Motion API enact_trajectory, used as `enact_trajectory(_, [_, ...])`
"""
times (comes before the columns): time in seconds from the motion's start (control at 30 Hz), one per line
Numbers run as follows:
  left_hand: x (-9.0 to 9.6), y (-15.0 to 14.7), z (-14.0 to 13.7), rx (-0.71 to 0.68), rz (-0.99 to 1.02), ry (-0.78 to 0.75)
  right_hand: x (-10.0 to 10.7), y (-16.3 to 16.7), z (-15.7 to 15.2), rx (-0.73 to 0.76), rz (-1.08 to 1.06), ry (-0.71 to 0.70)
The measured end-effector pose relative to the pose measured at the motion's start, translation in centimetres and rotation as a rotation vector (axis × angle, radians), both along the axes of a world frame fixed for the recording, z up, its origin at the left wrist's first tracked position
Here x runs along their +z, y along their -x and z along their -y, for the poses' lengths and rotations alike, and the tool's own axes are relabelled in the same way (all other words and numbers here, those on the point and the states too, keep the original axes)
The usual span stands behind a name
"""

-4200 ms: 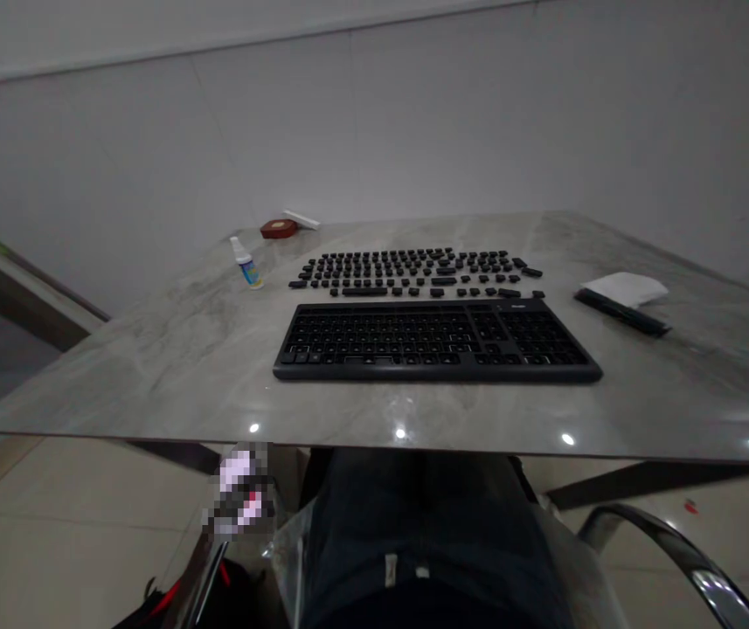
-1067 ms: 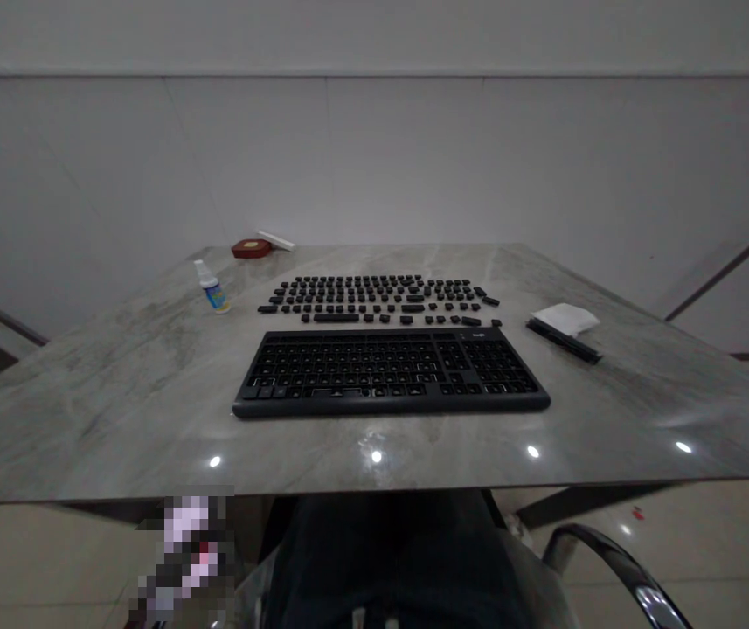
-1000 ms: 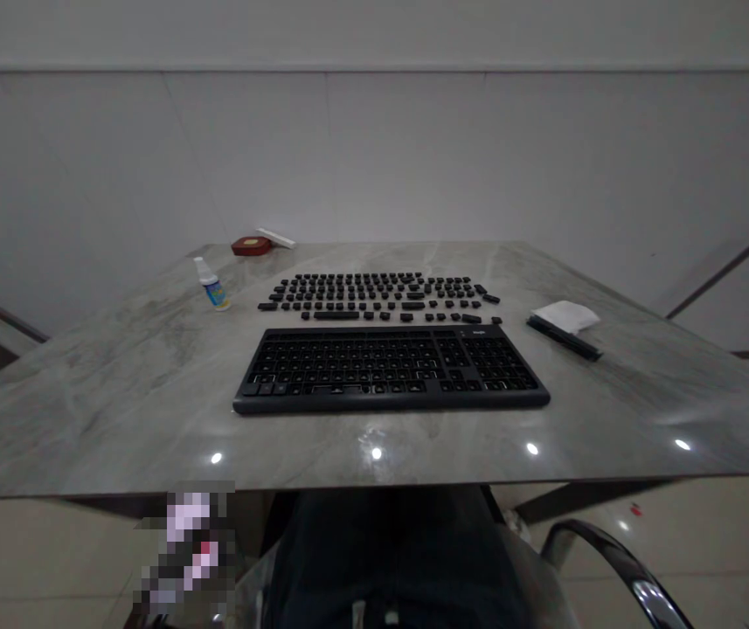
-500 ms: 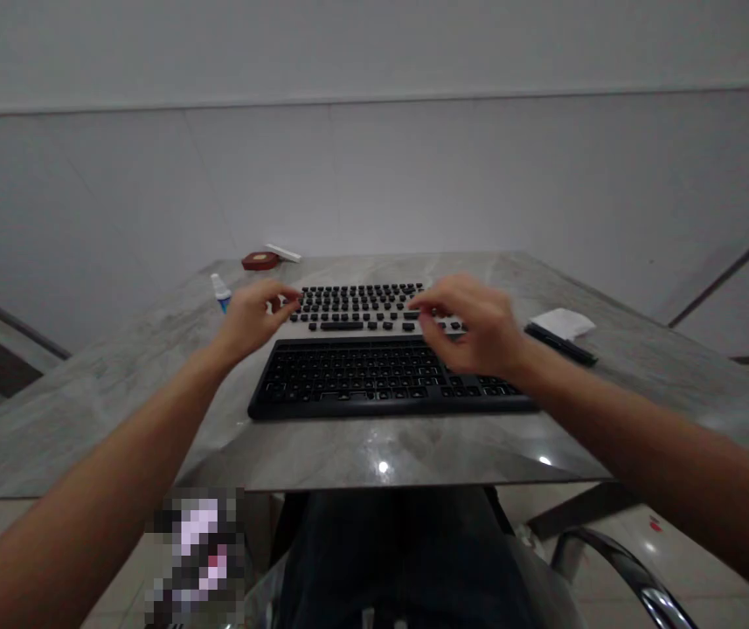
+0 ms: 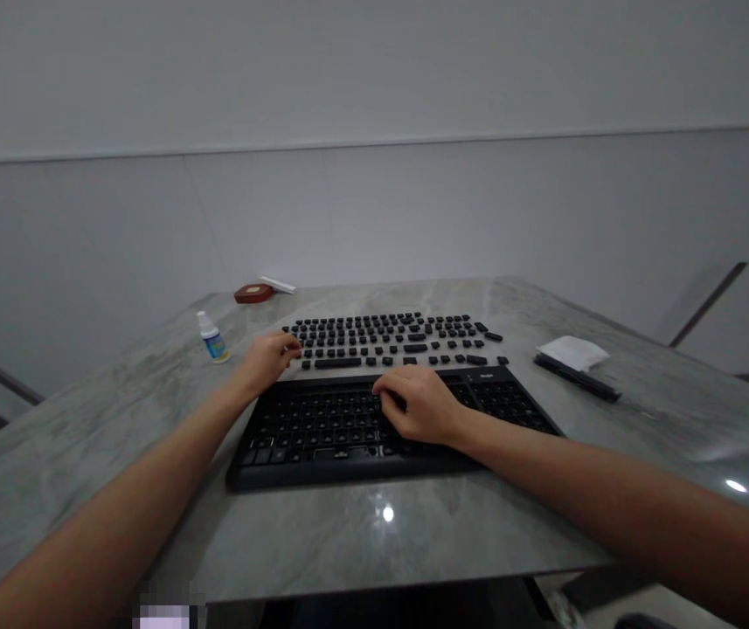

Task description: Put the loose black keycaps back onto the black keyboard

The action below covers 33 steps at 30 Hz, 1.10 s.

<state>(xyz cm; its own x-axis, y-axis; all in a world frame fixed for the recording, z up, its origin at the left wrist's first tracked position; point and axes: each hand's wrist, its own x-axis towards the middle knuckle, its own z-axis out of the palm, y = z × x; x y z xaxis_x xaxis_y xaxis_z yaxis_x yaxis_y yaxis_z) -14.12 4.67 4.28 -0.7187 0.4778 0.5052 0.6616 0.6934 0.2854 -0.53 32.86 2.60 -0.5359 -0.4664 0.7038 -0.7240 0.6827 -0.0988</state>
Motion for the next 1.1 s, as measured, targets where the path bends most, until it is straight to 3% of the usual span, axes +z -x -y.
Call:
enact_trajectory(0.13, [-0.3, 0.1, -0.1, -0.028, 0.003, -0.018, -0.1, 0.1, 0.4, 0.015, 0.050, -0.031])
enact_trajectory(0.33, [-0.7, -0.1, -0.3, -0.068, 0.077, 0.020, 0.1, -0.4, 0.3, 0.032, 0.138, 0.050])
enact_trajectory(0.77, [0.0, -0.3, -1.0, -0.011, 0.244, 0.077, 0.1, -0.4, -0.1, 0.043, 0.142, 0.016])
enact_trajectory(1.1, [0.4, -1.3, -1.2, 0.010, 0.284, -0.055, 0.5, -0.8, -0.2, 0.152, 0.122, 0.032])
